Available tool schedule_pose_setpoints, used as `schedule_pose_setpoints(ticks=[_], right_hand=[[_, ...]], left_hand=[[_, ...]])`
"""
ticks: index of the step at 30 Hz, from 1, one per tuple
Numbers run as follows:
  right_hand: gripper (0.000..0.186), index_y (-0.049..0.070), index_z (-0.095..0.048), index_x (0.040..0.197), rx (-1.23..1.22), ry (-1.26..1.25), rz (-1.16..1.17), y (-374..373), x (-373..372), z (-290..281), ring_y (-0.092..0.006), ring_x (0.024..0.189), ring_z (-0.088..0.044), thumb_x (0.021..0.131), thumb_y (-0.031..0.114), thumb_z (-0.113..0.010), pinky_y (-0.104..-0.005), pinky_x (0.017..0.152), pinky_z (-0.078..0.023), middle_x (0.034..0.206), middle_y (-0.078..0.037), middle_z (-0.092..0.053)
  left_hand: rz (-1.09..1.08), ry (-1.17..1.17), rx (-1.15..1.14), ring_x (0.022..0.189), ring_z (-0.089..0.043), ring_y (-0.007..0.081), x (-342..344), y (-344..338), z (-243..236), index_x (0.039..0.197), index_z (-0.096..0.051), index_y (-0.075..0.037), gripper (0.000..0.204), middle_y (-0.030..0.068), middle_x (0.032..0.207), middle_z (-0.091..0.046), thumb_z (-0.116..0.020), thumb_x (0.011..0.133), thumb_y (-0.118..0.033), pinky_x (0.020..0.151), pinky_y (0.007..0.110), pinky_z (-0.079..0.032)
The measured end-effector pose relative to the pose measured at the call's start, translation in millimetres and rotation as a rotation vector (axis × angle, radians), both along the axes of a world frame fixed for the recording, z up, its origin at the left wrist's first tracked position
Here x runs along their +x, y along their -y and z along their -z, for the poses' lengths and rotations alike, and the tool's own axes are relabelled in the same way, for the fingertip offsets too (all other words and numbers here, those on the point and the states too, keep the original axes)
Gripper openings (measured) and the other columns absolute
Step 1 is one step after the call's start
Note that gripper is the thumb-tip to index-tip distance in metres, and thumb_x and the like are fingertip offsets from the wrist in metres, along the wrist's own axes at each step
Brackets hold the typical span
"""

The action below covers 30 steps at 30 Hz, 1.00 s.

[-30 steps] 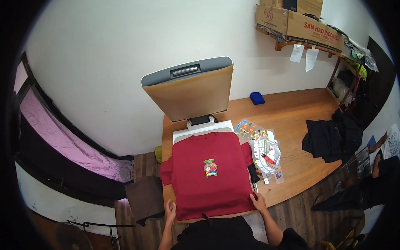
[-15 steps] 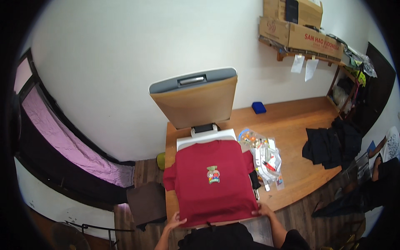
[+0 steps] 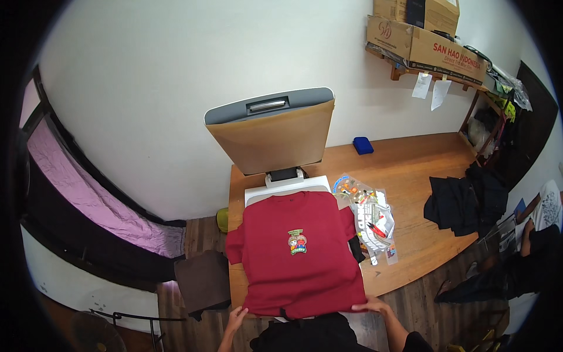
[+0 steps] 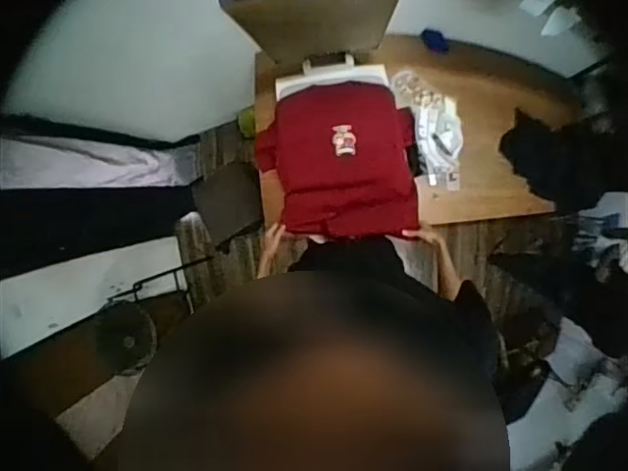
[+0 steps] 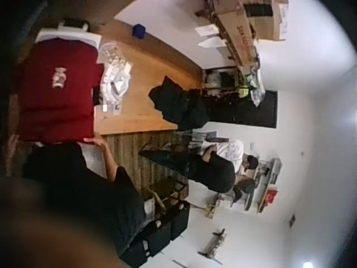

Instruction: Aligning a transfer design on a t-shirt using a ruler at a heat press station.

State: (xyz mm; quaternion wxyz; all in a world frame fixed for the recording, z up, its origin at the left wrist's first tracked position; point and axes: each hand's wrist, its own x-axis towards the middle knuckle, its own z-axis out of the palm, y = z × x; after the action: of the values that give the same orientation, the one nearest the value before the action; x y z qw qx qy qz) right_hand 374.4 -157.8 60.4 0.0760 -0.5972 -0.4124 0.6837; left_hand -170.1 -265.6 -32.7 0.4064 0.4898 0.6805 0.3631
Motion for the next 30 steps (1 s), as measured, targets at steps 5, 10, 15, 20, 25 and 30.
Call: schedule_pose_setpoints(ticks=[5,10,15,20,25,30], right_hand=[[0.039,0.004,-0.062,0.126,-0.174,0.003,0.126,0.8,0.7,-1.4,-0.0158,0.102,-0.063,0.092,0.02,-0.071,-0.0327,0.092,-0.049,0.111,-0.003,-0.068],[0.065,0.014,-0.04,0.145,-0.106,-0.377,0.4,-36.6,-2.6,-40.8,-0.0091,0.096,-0.063,0.089,0.013,-0.073,-0.0259,0.079,-0.052,0.12,0.0,-0.063],[0.076,0.008,-0.029,0.151,-0.036,-0.342,0.469,-65.7,-7.2,-72.2,-0.0165,0.115,-0.06,0.086,-0.008,-0.064,-0.027,0.084,-0.056,0.132,-0.007,-0.057],[0.047,0.001,-0.045,0.137,0.209,-0.407,0.422,-97.0,-1.9,-99.9,-0.0208,0.096,-0.068,0.092,0.003,-0.059,-0.0316,0.071,-0.061,0.118,-0.014,-0.065],[0.041,-0.001,-0.048,0.133,0.203,-0.676,0.62,-109.4,-3.5,-142.5,-0.0169,0.07,-0.072,0.094,0.005,-0.059,-0.0239,0.049,-0.059,0.1,-0.013,-0.07],[0.042,-0.003,-0.046,0.133,0.162,-0.693,0.729,-110.8,-10.8,-178.7,-0.0152,0.065,-0.071,0.093,0.002,-0.059,-0.0207,0.046,-0.058,0.098,-0.013,-0.07]], left_hand=[[-0.057,0.464,-0.206,0.098,-0.063,0.0157,33.8,-15.8,-64.4,0.123,-0.057,0.002,0.036,0.0097,0.111,-0.065,-0.051,0.104,-0.028,0.086,0.029,-0.051],[-0.223,0.393,-0.142,0.119,-0.051,0.0186,42.2,-60.0,-117.2,0.137,-0.043,-0.002,0.042,0.0108,0.129,-0.054,-0.052,0.103,-0.024,0.1,0.03,-0.042],[0.007,0.856,-0.144,0.138,-0.036,0.0252,23.3,-98.5,-141.2,0.156,-0.01,-0.021,0.097,0.0147,0.149,-0.037,-0.069,0.085,0.008,0.113,0.041,-0.035],[0.079,0.794,-0.072,0.131,-0.049,0.027,17.7,-141.5,-172.4,0.157,0.006,-0.027,0.094,0.0214,0.148,-0.042,-0.058,0.095,0.005,0.108,0.042,-0.04],[0.043,0.719,0.054,0.135,-0.043,0.0282,14.9,-169.0,-211.3,0.156,0.008,-0.032,0.092,0.0257,0.152,-0.032,-0.054,0.098,0.001,0.106,0.043,-0.042],[0.23,0.776,0.069,0.139,-0.038,0.0296,8.5,-161.5,-242.1,0.155,0.013,-0.036,0.119,0.0263,0.152,-0.031,-0.069,0.083,0.011,0.113,0.044,-0.032]])
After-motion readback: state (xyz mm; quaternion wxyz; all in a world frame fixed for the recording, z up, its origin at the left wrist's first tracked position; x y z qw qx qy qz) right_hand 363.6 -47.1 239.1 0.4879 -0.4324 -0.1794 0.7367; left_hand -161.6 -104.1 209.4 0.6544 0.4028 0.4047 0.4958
